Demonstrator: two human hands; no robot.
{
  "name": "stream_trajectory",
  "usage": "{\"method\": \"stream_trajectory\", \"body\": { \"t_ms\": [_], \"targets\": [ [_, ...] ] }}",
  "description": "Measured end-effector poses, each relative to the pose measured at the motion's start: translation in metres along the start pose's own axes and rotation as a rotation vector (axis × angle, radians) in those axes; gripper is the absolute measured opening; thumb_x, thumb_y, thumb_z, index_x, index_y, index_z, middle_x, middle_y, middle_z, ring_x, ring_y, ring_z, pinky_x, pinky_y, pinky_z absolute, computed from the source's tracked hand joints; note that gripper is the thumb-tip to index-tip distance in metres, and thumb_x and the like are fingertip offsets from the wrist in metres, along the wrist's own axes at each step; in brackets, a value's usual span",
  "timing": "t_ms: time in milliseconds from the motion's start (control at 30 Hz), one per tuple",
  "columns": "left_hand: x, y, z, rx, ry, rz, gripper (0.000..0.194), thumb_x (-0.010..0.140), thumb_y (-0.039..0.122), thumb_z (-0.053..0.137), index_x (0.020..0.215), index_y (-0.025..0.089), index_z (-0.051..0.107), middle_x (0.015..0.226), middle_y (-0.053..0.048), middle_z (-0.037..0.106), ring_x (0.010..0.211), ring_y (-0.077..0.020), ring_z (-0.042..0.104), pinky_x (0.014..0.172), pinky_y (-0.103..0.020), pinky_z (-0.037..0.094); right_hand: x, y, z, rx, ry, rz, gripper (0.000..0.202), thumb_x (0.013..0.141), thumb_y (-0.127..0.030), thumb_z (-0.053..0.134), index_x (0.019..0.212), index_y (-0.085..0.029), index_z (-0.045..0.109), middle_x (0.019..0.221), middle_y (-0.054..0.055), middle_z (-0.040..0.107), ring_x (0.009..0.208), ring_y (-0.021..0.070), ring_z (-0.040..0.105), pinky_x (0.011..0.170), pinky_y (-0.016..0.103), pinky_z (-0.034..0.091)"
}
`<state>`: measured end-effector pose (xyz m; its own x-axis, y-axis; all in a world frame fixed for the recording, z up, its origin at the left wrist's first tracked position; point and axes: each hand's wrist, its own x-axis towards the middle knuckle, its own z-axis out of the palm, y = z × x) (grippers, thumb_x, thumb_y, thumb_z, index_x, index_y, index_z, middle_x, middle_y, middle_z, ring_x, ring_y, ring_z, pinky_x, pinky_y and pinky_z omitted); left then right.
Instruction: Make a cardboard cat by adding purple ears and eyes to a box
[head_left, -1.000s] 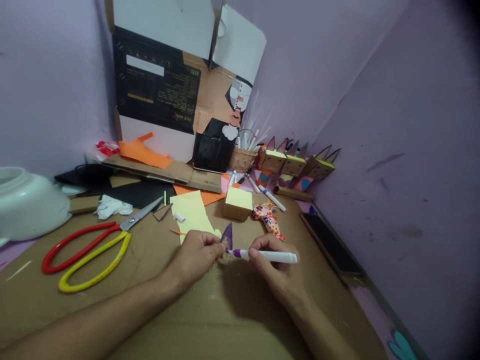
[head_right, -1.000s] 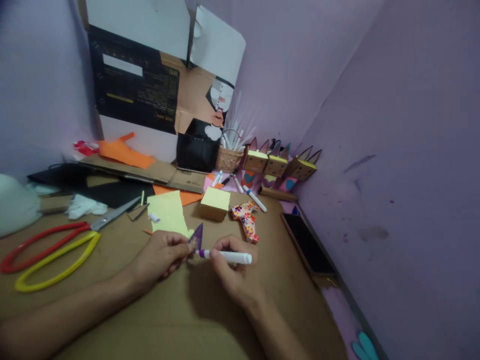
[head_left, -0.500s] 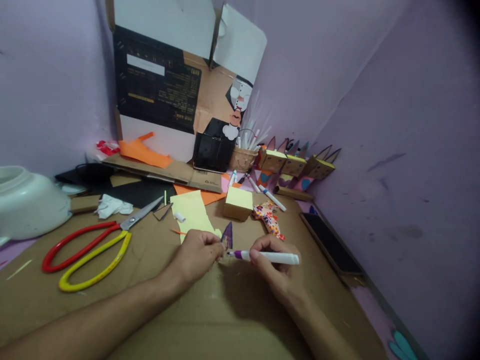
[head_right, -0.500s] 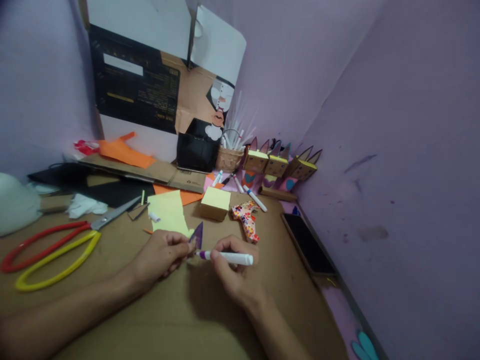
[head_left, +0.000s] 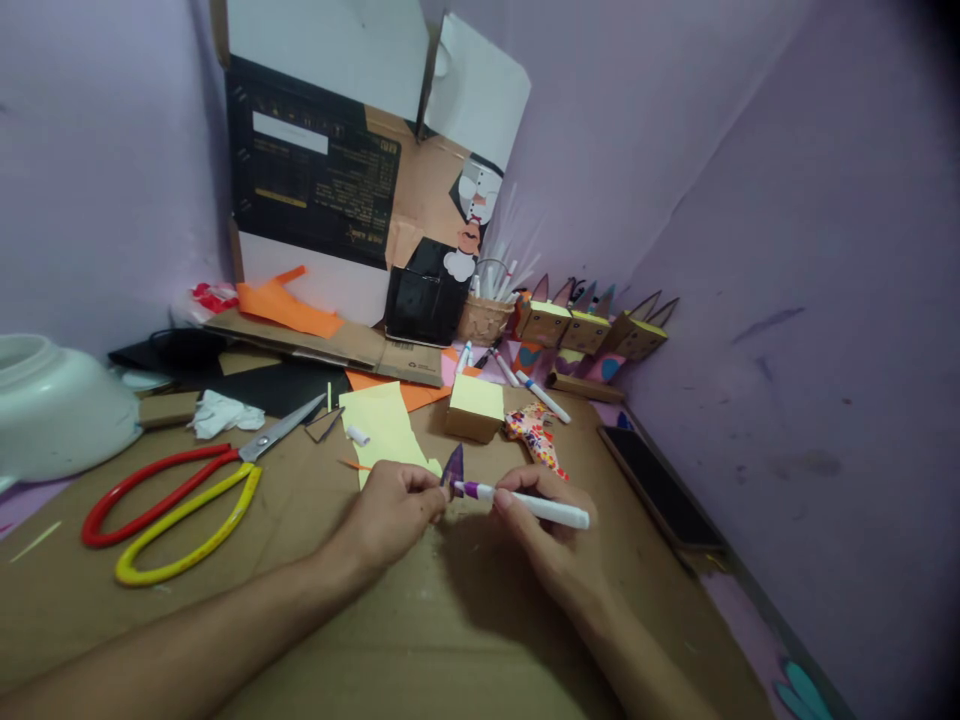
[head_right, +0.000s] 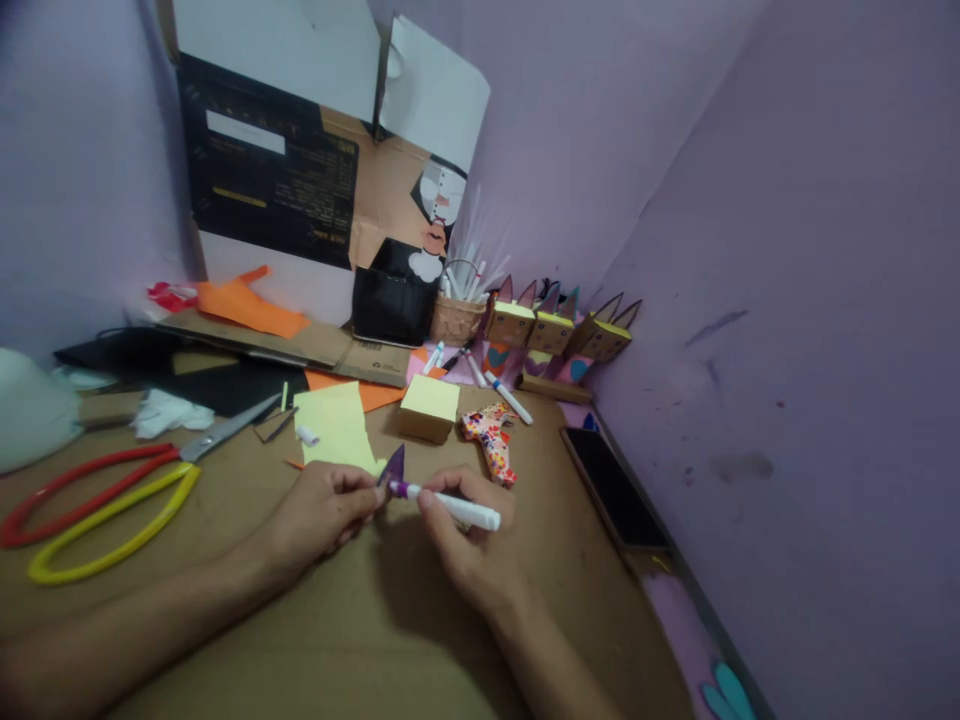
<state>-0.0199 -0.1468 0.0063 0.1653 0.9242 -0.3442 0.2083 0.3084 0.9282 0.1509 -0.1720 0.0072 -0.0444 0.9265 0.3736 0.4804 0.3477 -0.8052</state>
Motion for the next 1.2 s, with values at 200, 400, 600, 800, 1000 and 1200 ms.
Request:
{"method": "stream_trajectory", "body": {
  "t_ms": [200,400,600,800,1000,1200],
  "targets": [
    [0.0001,-0.0002,-0.0003,0.002,-0.008,0.005,0.021,0.067,0.025,0.056,0.048,0.018,0.049,0.033,0.009,0.037,0.030,-0.0051,0.026,0.035,-0.021,0.015,-0.0004,-0.0003,0.0000,0.025,-0.016,0.030,0.017,0.080,-0.032,0.057,0.072,-0.018,0.060,0.055,0.000,0.061,0.047,0.0117,0.051,0.045,0.021,0.037],
    [-0.0018,0.0005,0.0003,0.004,-0.015,0.005,0.024,0.068,0.027,0.058,0.048,0.018,0.048,0.032,0.009,0.037,0.030,-0.0051,0.025,0.035,-0.022,0.015,0.0011,0.0032,0.0022,0.054,0.073,0.038,0.016,0.081,-0.034,0.058,0.082,-0.018,0.061,0.065,0.002,0.064,0.055,0.0138,0.056,0.050,0.023,0.041],
    [-0.0018,0.0007,0.0001,-0.010,-0.003,0.005,0.021,0.067,0.026,0.057,0.048,0.019,0.050,0.034,0.009,0.038,0.031,-0.0062,0.027,0.037,-0.023,0.016,0.0004,0.0012,0.0011,0.061,0.006,0.043,0.017,0.080,-0.033,0.058,0.073,-0.018,0.061,0.058,0.000,0.061,0.050,0.0126,0.051,0.046,0.022,0.038],
    [-0.0018,0.0018,-0.0006,-0.002,-0.017,0.003,0.019,0.066,0.024,0.056,0.049,0.018,0.051,0.033,0.009,0.038,0.031,-0.0060,0.026,0.037,-0.023,0.016,-0.0001,0.0023,0.0019,0.129,-0.010,0.089,0.019,0.078,-0.034,0.059,0.070,-0.017,0.060,0.054,0.000,0.060,0.047,0.0120,0.051,0.044,0.021,0.036],
    [-0.0030,0.0050,-0.0010,0.006,-0.031,-0.010,0.018,0.068,0.024,0.056,0.051,0.017,0.053,0.033,0.008,0.040,0.030,-0.0055,0.026,0.035,-0.022,0.016,0.0020,-0.0003,0.0020,0.159,0.081,0.124,0.018,0.079,-0.034,0.059,0.075,-0.017,0.060,0.057,0.000,0.062,0.051,0.0136,0.055,0.049,0.023,0.040],
    [-0.0027,0.0048,-0.0014,-0.011,-0.028,-0.022,0.020,0.066,0.024,0.056,0.049,0.018,0.050,0.031,0.009,0.037,0.028,-0.0049,0.026,0.034,-0.020,0.015,0.0015,0.0012,0.0020,0.225,0.003,0.145,0.019,0.078,-0.034,0.061,0.070,-0.018,0.059,0.054,-0.001,0.060,0.048,0.0125,0.054,0.045,0.022,0.039]
  ]
}}
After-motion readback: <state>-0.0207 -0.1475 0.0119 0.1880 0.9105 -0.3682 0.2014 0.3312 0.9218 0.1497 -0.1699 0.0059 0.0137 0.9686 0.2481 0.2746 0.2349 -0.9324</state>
